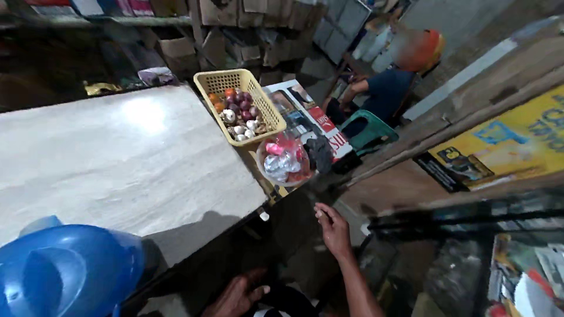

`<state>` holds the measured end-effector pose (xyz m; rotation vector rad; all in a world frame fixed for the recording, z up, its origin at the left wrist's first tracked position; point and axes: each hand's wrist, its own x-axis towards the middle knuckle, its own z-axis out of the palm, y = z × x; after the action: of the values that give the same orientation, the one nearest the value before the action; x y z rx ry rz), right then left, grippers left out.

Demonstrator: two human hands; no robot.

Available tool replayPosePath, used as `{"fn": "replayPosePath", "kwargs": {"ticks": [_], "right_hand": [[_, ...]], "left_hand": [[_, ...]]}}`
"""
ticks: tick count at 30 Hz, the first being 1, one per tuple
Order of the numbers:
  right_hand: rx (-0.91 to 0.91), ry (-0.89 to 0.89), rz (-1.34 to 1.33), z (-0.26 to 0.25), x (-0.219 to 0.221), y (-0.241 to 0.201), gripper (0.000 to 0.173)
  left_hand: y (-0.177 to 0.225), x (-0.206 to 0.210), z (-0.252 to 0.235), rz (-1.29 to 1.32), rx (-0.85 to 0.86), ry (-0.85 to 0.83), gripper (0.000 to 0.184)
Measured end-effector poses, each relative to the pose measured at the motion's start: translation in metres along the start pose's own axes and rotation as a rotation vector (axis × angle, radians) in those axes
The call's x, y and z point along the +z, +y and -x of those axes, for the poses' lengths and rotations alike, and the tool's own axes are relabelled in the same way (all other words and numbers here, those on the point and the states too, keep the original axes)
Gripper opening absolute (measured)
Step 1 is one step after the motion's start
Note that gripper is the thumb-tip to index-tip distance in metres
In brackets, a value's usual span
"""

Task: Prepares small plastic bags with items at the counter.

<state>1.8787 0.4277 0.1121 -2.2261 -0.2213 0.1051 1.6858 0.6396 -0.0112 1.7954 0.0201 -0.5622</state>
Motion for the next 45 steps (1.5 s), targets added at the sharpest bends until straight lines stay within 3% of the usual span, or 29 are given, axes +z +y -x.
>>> {"fn": "replayPosePath", "kwargs": {"ticks": [3,6,7,9,12,15,18,22,26,29,34,45], "right_hand": [[-0.074,-0.115,0.034,-0.077,-0.002,-0.012,0.038],[-0.100,-0.341,0.180,-0.144,0.007,-0.006,0.063],[-0.146,-0.389,0.225,-0.158,0.013,0.001,0.064],[-0.335,-0.417,0.266,-0.176,0.025,0.016,0.049],[-0.681,-0.320,0.205,-0.184,0.039,0.038,0.025],[-0.859,-0.315,0.152,-0.191,0.036,0.042,0.017],[-0.937,-0.341,0.105,-0.199,0.038,0.044,0.013],[-0.909,-0.451,0.070,-0.205,0.036,0.050,0.027],[-0.913,-0.502,0.052,-0.220,0.035,0.043,0.028],[-0.917,-0.496,0.301,-0.233,0.039,0.024,0.022],[-0.652,-0.857,0.718,-0.243,0.040,-0.022,0.037],[-0.939,-0.654,0.605,-0.244,0.045,-0.003,0.024]], "left_hand": [[0.031,-0.019,-0.019,0.011,0.069,0.167,0.052],[0.065,-0.037,-0.057,-0.017,0.199,0.474,0.048],[0.077,-0.040,-0.071,-0.027,0.232,0.586,0.046],[0.105,-0.050,-0.104,-0.035,0.233,0.779,0.042],[0.144,-0.070,-0.148,-0.077,0.145,0.954,0.046],[0.171,-0.087,-0.186,-0.141,-0.096,0.917,0.066],[0.177,-0.096,-0.215,-0.177,-0.188,0.869,0.056],[0.171,-0.093,-0.230,-0.226,-0.124,0.952,0.029],[0.164,-0.093,-0.229,-0.223,-0.068,1.067,0.026],[0.165,-0.096,-0.231,-0.231,-0.043,1.095,0.025],[0.166,-0.099,-0.237,-0.263,0.016,1.118,0.024],[0.166,-0.100,-0.233,-0.265,0.052,1.075,0.025]]}}
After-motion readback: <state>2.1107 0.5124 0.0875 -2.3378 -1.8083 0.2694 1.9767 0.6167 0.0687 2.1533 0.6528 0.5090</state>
